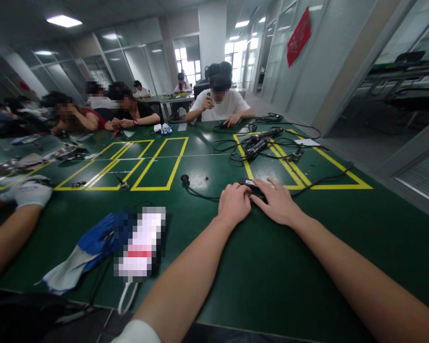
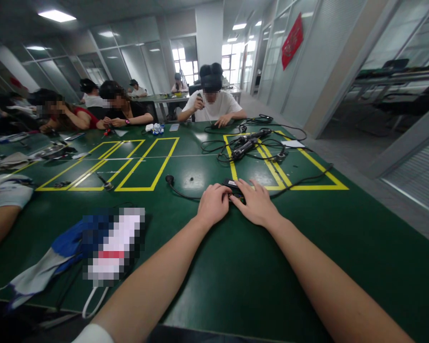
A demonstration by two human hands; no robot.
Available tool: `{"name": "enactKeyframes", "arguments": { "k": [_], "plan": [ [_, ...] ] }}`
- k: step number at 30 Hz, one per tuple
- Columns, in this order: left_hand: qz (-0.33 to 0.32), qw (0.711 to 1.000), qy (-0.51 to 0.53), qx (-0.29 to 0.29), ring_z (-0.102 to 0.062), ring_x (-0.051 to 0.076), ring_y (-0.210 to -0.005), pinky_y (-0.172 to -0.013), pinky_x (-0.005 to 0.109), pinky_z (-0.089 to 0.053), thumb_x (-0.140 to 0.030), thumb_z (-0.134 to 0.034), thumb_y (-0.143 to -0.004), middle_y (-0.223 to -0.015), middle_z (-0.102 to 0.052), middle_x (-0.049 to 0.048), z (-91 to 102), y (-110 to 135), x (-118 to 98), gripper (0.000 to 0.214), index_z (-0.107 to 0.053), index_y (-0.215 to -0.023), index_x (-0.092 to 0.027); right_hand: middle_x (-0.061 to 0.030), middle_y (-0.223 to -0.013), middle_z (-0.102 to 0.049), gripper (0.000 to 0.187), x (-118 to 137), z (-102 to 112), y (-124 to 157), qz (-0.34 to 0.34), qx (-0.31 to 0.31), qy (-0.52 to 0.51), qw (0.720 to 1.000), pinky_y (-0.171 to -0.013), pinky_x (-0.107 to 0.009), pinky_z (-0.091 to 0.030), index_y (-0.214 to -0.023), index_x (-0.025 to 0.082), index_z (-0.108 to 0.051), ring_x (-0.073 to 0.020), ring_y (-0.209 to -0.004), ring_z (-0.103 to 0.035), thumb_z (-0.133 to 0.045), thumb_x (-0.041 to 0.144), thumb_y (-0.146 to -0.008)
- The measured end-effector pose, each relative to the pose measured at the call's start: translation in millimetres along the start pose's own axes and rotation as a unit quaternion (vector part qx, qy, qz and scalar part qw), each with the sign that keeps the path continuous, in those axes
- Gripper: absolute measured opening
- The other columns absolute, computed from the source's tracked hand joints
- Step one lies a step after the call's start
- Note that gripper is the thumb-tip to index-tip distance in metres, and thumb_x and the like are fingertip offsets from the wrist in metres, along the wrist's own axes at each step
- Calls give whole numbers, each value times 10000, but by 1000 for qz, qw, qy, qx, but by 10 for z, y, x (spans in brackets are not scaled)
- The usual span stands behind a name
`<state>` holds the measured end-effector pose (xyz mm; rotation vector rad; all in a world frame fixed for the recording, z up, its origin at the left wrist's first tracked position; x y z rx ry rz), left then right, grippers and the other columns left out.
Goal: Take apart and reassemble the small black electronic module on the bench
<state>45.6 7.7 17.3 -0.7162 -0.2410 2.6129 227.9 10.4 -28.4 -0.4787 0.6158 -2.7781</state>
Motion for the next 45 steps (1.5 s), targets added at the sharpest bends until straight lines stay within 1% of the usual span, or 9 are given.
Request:
{"name": "enactKeyframes", "arguments": {
  "k": [7,11,14,22,25,29,37,42,45],
  "plan": [
    [73,996,16,-53,-621,250,-1242,-1087,394,-522,-62,-482,-972,-1302,-707,94,48,-25,49,427,-753,-1241,-253,-122,-1292,-772,375,79,130,-25,18,-10,-67,998,-1075,-531,-520,-1264,246,-751,-329,-1218,-678,-487,379,-1032],
    [58,998,1,-8,-553,277,-1400,-1178,459,-460,-137,-478,-1005,-1538,-622,95,47,-25,32,516,-612,-1487,-265,-128,-1285,-773,426,53,111,-31,-12,-17,-79,997,-1045,-517,-534,-1376,237,-700,-332,-1173,-699,-555,347,-990],
    [41,999,-13,21,-521,271,-1459,-1230,501,-404,-170,-447,-1035,-1603,-584,83,52,-20,13,544,-527,-1561,-282,-131,-1321,-761,457,52,85,-26,-30,-3,-70,997,-1058,-518,-520,-1425,245,-667,-339,-1214,-683,-572,342,-988],
    [90,996,-26,9,-615,303,-1318,-1148,461,-487,-131,-425,-1004,-1407,-674,163,81,-46,43,534,-609,-1502,-194,-133,-1316,-759,419,151,179,-27,-36,29,-56,997,-1075,-502,-504,-1382,227,-695,-335,-1234,-665,-589,304,-983],
    [77,997,-25,6,-567,293,-1401,-1186,445,-467,-116,-431,-989,-1543,-602,143,70,-54,63,584,-578,-1545,-216,-133,-1340,-751,442,174,212,-25,-34,48,-60,996,-1093,-506,-494,-1406,223,-686,-330,-1267,-651,-589,274,-978],
    [39,998,-22,41,-464,271,-1526,-1281,469,-367,-96,-414,-980,-1664,-513,104,48,-55,73,642,-513,-1601,-226,-139,-1359,-742,466,191,234,-22,-37,63,-63,995,-1113,-502,-480,-1431,212,-671,-322,-1298,-636,-584,253,-975],
    [65,998,-18,7,-617,321,-1320,-1174,475,-476,-147,-468,-980,-1396,-673,171,31,-73,117,527,-630,-1481,-180,-144,-1373,-735,437,188,227,-23,-21,47,-76,996,-1078,-517,-501,-1379,195,-677,-330,-1260,-658,-591,238,-952],
    [20,1000,-10,17,-512,308,-1482,-1260,500,-392,-165,-441,-1008,-1603,-565,156,-7,-81,137,560,-547,-1558,-178,-143,-1361,-734,461,145,168,-13,-14,25,-80,996,-1100,-517,-490,-1399,202,-658,-323,-1262,-654,-595,250,-945],
    [15,1000,-11,22,-538,306,-1456,-1254,518,-391,-190,-436,-1025,-1550,-622,145,-11,-79,138,520,-571,-1527,-189,-147,-1372,-716,473,129,136,-10,-12,6,-85,996,-1120,-515,-484,-1404,197,-641,-323,-1274,-639,-606,267,-937]
  ]
}}
Point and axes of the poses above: each hand's wrist, its own y-axis away from the middle knuckle, its own z-axis out of the back of the hand, x = y × z, the point moved 1 cm from there along -y, towards the middle knuckle
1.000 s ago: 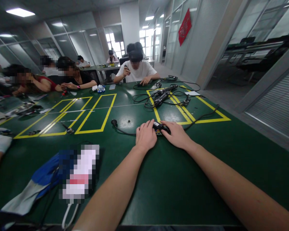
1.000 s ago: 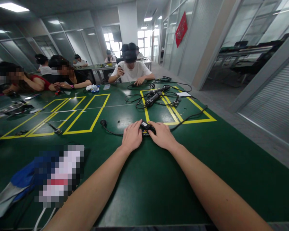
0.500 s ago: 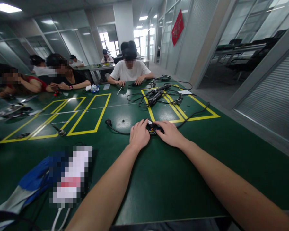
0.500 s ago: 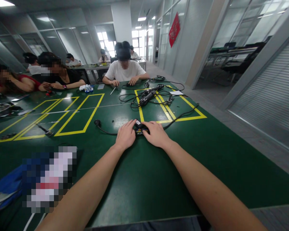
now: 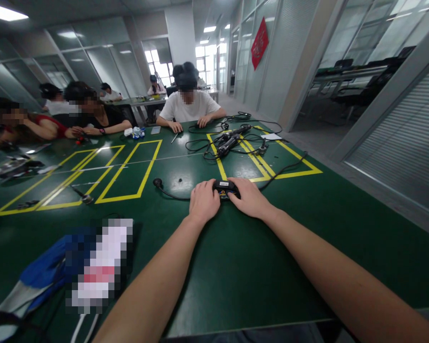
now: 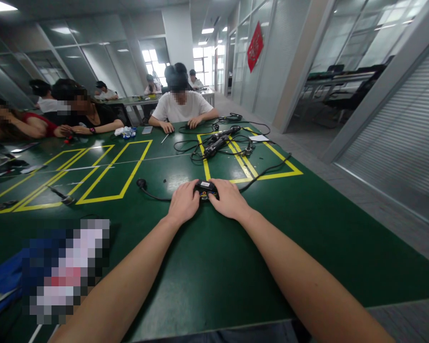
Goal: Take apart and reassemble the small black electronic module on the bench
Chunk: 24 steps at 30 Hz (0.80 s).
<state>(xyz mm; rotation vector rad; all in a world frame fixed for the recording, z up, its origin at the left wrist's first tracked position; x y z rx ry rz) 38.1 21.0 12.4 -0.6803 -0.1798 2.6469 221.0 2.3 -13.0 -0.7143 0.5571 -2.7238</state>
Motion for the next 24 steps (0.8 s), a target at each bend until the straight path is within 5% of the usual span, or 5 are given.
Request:
{"name": "enactKeyframes", "arguments": {
  "k": [4,10,24],
  "plan": [
    [24,1000,-4,-13,-618,320,-1332,-1194,497,-451,-214,-483,-1014,-1395,-712,163,14,-2,6,467,-627,-1454,-155,-161,-1343,-687,485,29,4,2,-25,-25,25,999,-1100,-501,-500,-1395,190,-635,-337,-1237,-626,-639,313,-926],
    [14,1000,9,2,-512,305,-1484,-1255,512,-390,-222,-460,-1024,-1576,-604,162,17,-3,3,571,-506,-1591,-169,-180,-1273,-685,516,117,44,27,-108,-33,97,989,-1028,-519,-505,-1391,187,-637,-377,-1191,-614,-670,390,-917],
    [10,997,0,72,-317,263,-1636,-1346,567,-195,-379,-348,-1101,-1723,-451,43,65,18,-23,576,-386,-1671,-301,-164,-1326,-711,515,141,58,27,-107,-27,85,990,-1045,-498,-488,-1415,198,-612,-359,-1207,-630,-651,372,-932]
  ]
}}
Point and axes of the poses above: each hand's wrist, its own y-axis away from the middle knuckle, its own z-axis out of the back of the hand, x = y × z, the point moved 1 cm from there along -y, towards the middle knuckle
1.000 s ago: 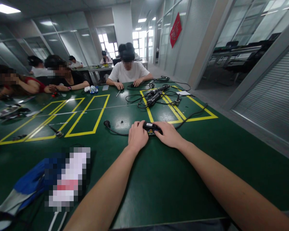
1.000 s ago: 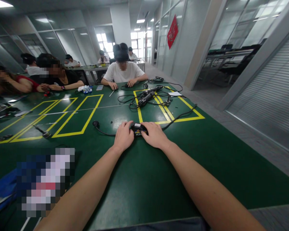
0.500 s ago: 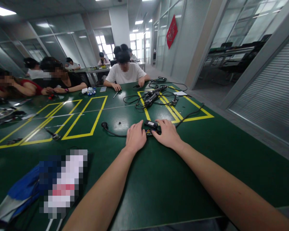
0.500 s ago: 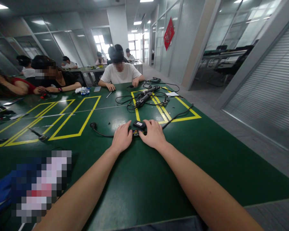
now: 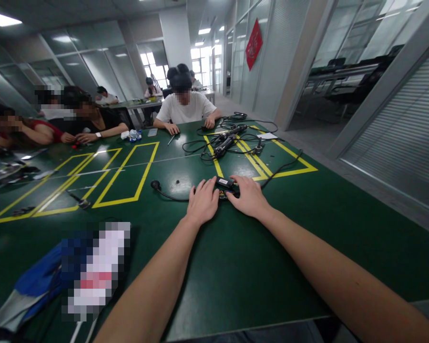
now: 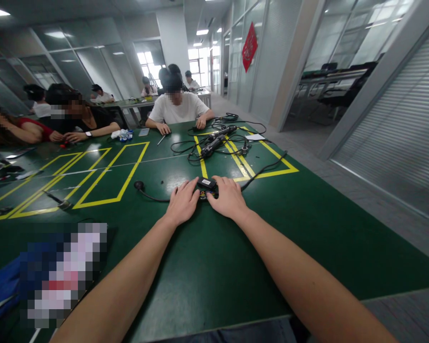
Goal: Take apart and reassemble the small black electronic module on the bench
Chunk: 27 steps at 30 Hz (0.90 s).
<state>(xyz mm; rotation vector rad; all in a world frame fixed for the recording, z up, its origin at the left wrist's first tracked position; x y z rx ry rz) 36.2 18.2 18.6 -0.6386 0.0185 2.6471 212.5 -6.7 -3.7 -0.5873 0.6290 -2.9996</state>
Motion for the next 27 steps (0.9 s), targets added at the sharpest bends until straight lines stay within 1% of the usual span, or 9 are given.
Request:
{"name": "enactKeyframes", "arguments": {
  "k": [3,5,9,12,14,17,21,24,27],
  "plan": [
    [-1,1000,3,-6,-353,271,-1617,-1335,575,-220,-374,-387,-1093,-1700,-483,75,-14,-7,11,562,-419,-1647,-281,-157,-1331,-719,517,-19,-18,-7,1,1,-19,1000,-1053,-510,-489,-1413,202,-612,-359,-1210,-635,-656,367,-925],
    [-9,1000,11,-20,-424,284,-1572,-1319,575,-256,-343,-436,-1075,-1652,-542,95,-18,-16,17,536,-474,-1604,-266,-161,-1338,-718,518,-38,-31,-15,1,1,-28,1000,-1060,-521,-488,-1408,202,-616,-364,-1216,-637,-662,369,-919],
    [-4,997,38,-67,-611,300,-1362,-1233,536,-396,-266,-489,-1040,-1411,-722,107,-15,-37,40,449,-592,-1476,-243,-156,-1338,-722,513,-68,-51,-28,6,-1,-54,999,-1060,-540,-491,-1396,217,-623,-364,-1205,-648,-671,372,-909],
    [6,994,47,-96,-662,294,-1252,-1157,499,-473,-218,-495,-1021,-1288,-758,106,-21,-53,69,410,-634,-1407,-229,-155,-1330,-723,513,-71,-48,-32,2,-5,-58,998,-1055,-545,-493,-1389,219,-628,-366,-1201,-651,-677,378,-903],
    [6,994,43,-104,-658,293,-1272,-1158,488,-477,-196,-514,-1004,-1327,-744,118,-33,-60,83,422,-634,-1408,-216,-161,-1304,-731,517,-63,-36,-32,-12,-8,-51,999,-1045,-541,-496,-1381,212,-633,-372,-1197,-653,-686,384,-897],
    [-4,995,36,-94,-637,295,-1345,-1208,491,-442,-183,-524,-998,-1423,-714,137,-48,-62,82,473,-607,-1463,-197,-151,-1252,-752,517,-41,-8,-31,-22,-3,-54,998,-1032,-536,-503,-1372,212,-636,-373,-1178,-664,-700,377,-885],
    [-2,995,52,-82,-644,292,-1367,-1232,501,-433,-146,-511,-996,-1423,-727,136,-38,-55,68,505,-603,-1491,-184,-130,-1222,-776,526,-28,20,-27,-14,5,-81,997,-1054,-542,-502,-1377,208,-626,-358,-1177,-685,-701,325,-869],
    [4,992,85,-98,-676,280,-1331,-1204,482,-483,-106,-508,-986,-1401,-743,120,-25,-51,81,514,-623,-1481,-190,-119,-1205,-791,529,-52,29,-32,-8,-7,-119,993,-1087,-531,-506,-1368,202,-629,-332,-1155,-710,-668,241,-842],
    [-16,985,107,-132,-702,267,-1282,-1174,455,-529,-106,-587,-962,-1377,-753,97,-29,-56,111,485,-675,-1426,-214,-91,-1188,-800,517,-81,44,-45,0,-19,-172,985,-1087,-471,-537,-1297,217,-671,-285,-1108,-737,-587,132,-794]
  ]
}}
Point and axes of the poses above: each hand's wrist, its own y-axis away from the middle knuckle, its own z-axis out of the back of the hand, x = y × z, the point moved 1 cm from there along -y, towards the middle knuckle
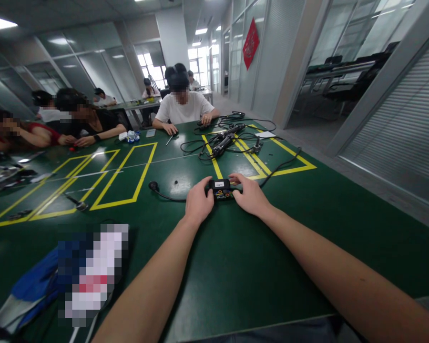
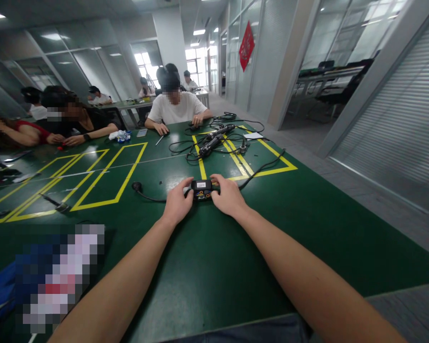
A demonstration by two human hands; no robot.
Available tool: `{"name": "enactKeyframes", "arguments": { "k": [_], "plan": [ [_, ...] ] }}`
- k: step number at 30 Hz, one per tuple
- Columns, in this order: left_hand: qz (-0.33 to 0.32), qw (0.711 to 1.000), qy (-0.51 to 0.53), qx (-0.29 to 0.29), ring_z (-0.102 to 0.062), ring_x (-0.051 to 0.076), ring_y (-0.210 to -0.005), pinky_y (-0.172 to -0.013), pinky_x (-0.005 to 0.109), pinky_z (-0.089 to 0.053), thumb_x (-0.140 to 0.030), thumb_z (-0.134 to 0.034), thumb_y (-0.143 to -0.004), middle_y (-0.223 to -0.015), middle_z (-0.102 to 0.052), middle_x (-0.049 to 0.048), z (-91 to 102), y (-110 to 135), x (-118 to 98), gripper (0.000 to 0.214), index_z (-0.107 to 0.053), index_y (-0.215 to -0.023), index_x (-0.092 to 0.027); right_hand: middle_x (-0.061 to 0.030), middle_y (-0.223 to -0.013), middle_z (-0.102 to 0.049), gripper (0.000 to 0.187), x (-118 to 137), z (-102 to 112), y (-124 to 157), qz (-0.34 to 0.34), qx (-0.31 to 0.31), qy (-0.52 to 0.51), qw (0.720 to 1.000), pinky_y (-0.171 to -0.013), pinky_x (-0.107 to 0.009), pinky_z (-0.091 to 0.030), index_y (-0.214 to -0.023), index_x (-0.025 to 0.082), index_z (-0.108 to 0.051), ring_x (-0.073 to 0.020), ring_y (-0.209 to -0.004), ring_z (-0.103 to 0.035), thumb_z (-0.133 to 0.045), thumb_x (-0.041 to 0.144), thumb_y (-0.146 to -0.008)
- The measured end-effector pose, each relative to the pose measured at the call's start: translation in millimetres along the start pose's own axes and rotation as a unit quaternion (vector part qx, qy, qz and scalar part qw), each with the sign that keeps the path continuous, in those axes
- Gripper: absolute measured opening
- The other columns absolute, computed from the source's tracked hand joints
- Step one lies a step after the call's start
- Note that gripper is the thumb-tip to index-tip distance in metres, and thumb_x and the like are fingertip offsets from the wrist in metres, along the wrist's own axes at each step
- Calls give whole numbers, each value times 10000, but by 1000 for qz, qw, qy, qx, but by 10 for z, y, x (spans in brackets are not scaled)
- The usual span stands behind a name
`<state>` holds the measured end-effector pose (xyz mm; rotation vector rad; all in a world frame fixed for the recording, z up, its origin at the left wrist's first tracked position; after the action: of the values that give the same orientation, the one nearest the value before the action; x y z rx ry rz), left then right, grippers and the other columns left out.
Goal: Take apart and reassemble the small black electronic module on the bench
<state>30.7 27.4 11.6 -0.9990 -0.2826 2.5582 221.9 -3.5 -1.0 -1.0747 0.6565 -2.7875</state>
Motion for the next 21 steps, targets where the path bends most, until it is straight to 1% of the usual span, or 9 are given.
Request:
{"name": "enactKeyframes", "arguments": {
  "k": [3,6,8,11,14,17,19,21],
  "plan": [
    [-25,999,28,-16,-730,241,-1188,-1112,415,-588,-105,-670,-928,-1377,-736,103,-12,-7,36,458,-717,-1372,-207,-80,-1187,-798,515,4,24,-11,3,-2,-35,999,-1035,-424,-582,-1228,217,-709,-264,-1083,-750,-520,89,-766],
    [-30,998,50,-23,-742,220,-1120,-1048,387,-629,-106,-673,-935,-1382,-713,116,-18,-14,64,418,-745,-1337,-196,-82,-1204,-793,556,30,35,-8,10,-1,-58,998,-1031,-432,-597,-1253,212,-716,-270,-1088,-752,-506,85,-754],
    [-36,997,57,-29,-739,219,-1123,-1046,389,-633,-107,-654,-946,-1376,-709,111,-14,-17,74,399,-759,-1318,-205,-80,-1223,-790,580,48,36,0,21,-7,-66,998,-1069,-452,-585,-1273,217,-717,-278,-1123,-743,-506,90,-748],
    [-55,996,55,-44,-724,221,-1149,-1061,392,-623,-104,-648,-941,-1391,-693,103,-7,-16,74,431,-747,-1346,-214,-79,-1269,-776,592,66,43,12,39,-22,-75,996,-1119,-473,-559,-1291,222,-716,-288,-1188,-722,-497,110,-753],
    [-74,995,39,-61,-686,244,-1229,-1091,403,-597,-116,-682,-922,-1409,-678,106,-7,-13,58,477,-720,-1387,-213,-78,-1312,-753,606,67,63,16,49,-20,-102,993,-1066,-456,-586,-1324,222,-698,-278,-1136,-741,-468,127,-771],
    [-78,995,34,-48,-682,250,-1217,-1067,405,-596,-153,-695,-933,-1385,-694,108,-3,-6,31,467,-716,-1396,-218,-87,-1288,-757,567,40,97,4,51,-26,-100,993,-1031,-458,-593,-1286,207,-720,-280,-1064,-748,-440,140,-798],
    [-82,996,22,-30,-676,255,-1197,-1057,418,-589,-195,-695,-947,-1351,-713,101,13,3,6,438,-728,-1382,-237,-89,-1235,-779,533,3,116,-14,44,-33,-79,995,-1034,-462,-584,-1243,202,-744,-291,-1066,-741,-431,150,-814],
    [-84,996,-4,-10,-657,270,-1206,-1086,453,-558,-232,-696,-952,-1313,-731,90,38,14,-19,400,-752,-1347,-257,-83,-1151,-806,511,-45,124,-33,28,-28,-63,997,-1021,-442,-584,-1210,197,-760,-292,-1068,-743,-428,161,-824]
  ]
}}
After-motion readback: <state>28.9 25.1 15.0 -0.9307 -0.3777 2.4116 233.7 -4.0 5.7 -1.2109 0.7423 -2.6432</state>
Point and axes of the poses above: each hand's wrist, its own y-axis away from the middle knuckle, its own z-axis out of the back of the hand, x = y × z, the point moved 1 cm from there along -y, towards the middle knuckle
